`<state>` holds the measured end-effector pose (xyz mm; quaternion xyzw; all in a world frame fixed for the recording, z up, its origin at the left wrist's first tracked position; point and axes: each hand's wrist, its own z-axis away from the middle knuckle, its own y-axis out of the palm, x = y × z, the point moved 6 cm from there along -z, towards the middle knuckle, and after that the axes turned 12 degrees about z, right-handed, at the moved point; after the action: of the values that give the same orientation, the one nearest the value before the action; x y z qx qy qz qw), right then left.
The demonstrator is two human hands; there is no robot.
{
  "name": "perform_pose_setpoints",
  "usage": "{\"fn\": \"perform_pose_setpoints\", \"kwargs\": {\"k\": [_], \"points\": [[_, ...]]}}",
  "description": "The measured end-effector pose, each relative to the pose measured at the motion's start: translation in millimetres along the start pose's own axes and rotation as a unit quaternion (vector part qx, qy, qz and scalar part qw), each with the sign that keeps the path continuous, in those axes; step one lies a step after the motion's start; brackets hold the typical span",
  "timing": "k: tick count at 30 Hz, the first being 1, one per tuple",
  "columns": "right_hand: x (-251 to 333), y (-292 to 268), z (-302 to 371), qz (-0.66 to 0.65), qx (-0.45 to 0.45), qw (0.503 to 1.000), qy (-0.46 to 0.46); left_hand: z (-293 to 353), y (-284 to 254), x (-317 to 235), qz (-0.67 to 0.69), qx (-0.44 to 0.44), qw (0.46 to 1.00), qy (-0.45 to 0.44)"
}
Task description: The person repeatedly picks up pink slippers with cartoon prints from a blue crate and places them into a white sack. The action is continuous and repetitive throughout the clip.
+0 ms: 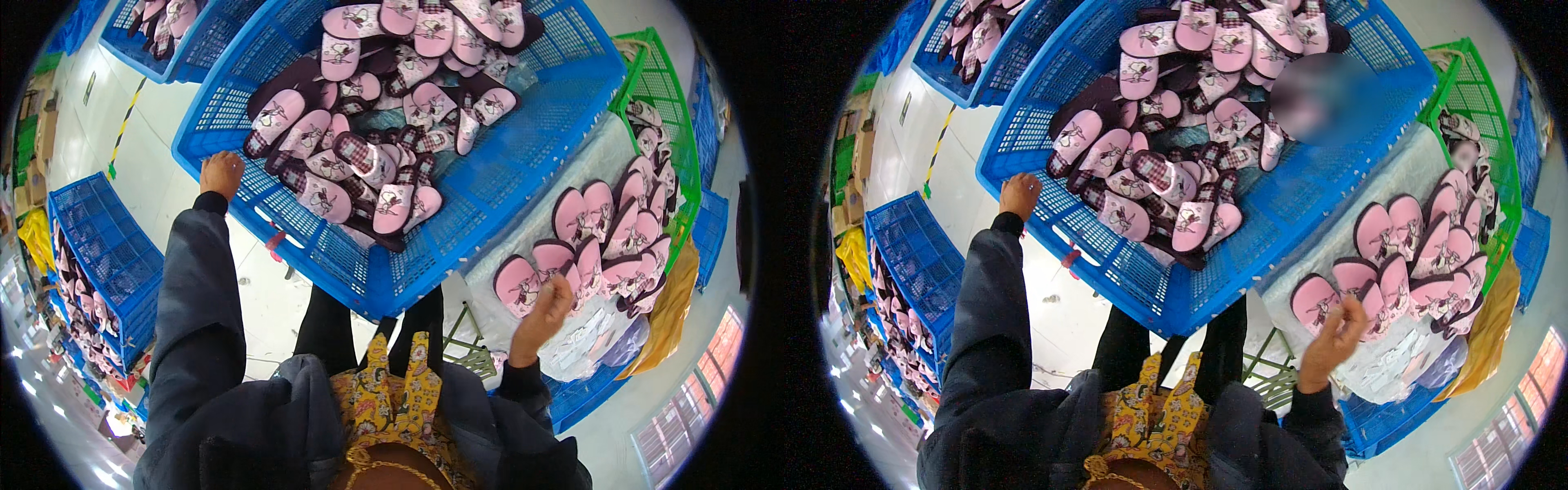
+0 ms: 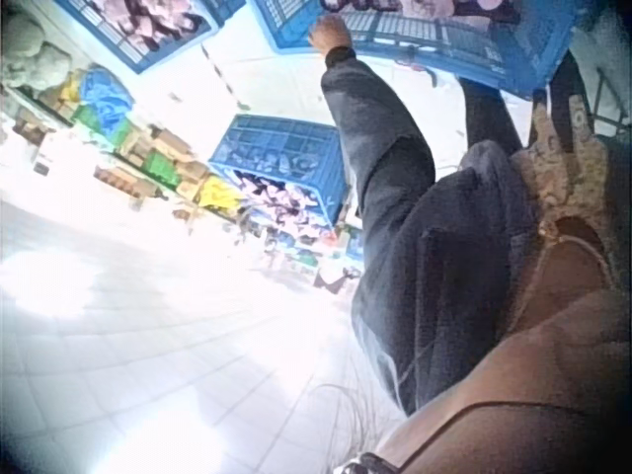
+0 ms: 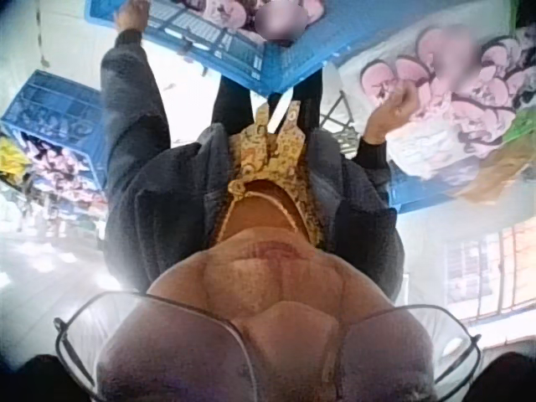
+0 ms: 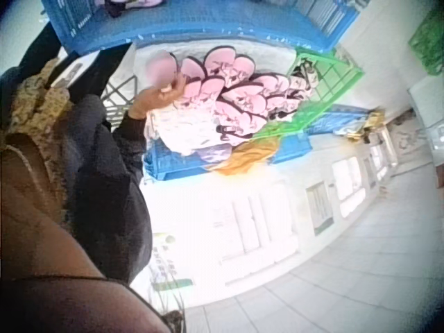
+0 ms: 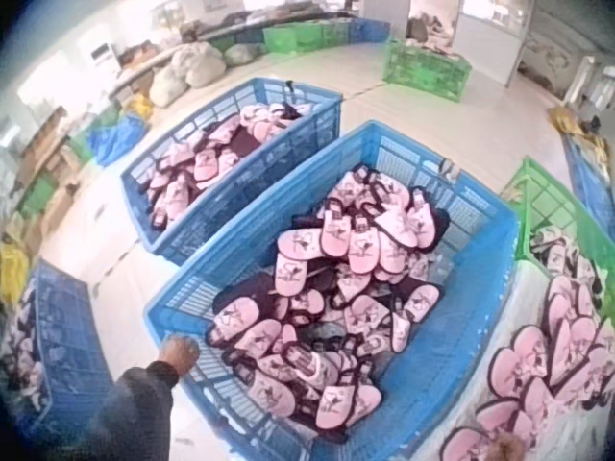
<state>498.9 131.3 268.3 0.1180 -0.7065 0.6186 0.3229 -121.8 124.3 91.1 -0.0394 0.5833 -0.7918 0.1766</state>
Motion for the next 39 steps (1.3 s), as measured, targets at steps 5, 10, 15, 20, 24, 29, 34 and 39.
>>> {"fn": "perform_pose_setpoints", "kwargs": {"k": [5,10,15,20,24,29,34,39], "points": [[54.9,169.1,6.0,-0.089,0.236,0.966,0.057,-25.1,4.2,58.6,0.033,-0.005,0.999,-0.03],[36.6,383.3,-18.5,-0.159,0.365,0.915,0.069,-23.0,-11.5,50.1,0.023,-0.087,0.995,-0.053],[-22.3,561.4,-83.1,-0.099,0.31,0.946,-0.016,-29.4,-11.5,43.4,0.025,-0.076,0.995,-0.058],[-26.6,652.7,-141.5,0.051,0.33,0.94,-0.074,-33.1,-12.2,47.3,0.02,-0.065,0.997,-0.044],[19.2,661.6,-108.8,-0.001,0.308,0.951,0.002,-15.5,-9.1,57.4,-0.003,-0.064,0.995,-0.078],[-33.6,645.5,-92.3,-0.066,0.336,0.934,-0.104,-33.5,-6.7,46.8,0.008,-0.056,0.996,-0.065],[-2.1,541.6,-23.8,-0.024,0.454,0.875,-0.165,-22.8,-8.5,53.6,0.012,-0.059,0.994,-0.087],[-22.0,535.9,4.9,0.103,0.417,0.868,-0.251,-31.0,-9.1,50.6,0.014,-0.054,0.995,-0.082]]}}
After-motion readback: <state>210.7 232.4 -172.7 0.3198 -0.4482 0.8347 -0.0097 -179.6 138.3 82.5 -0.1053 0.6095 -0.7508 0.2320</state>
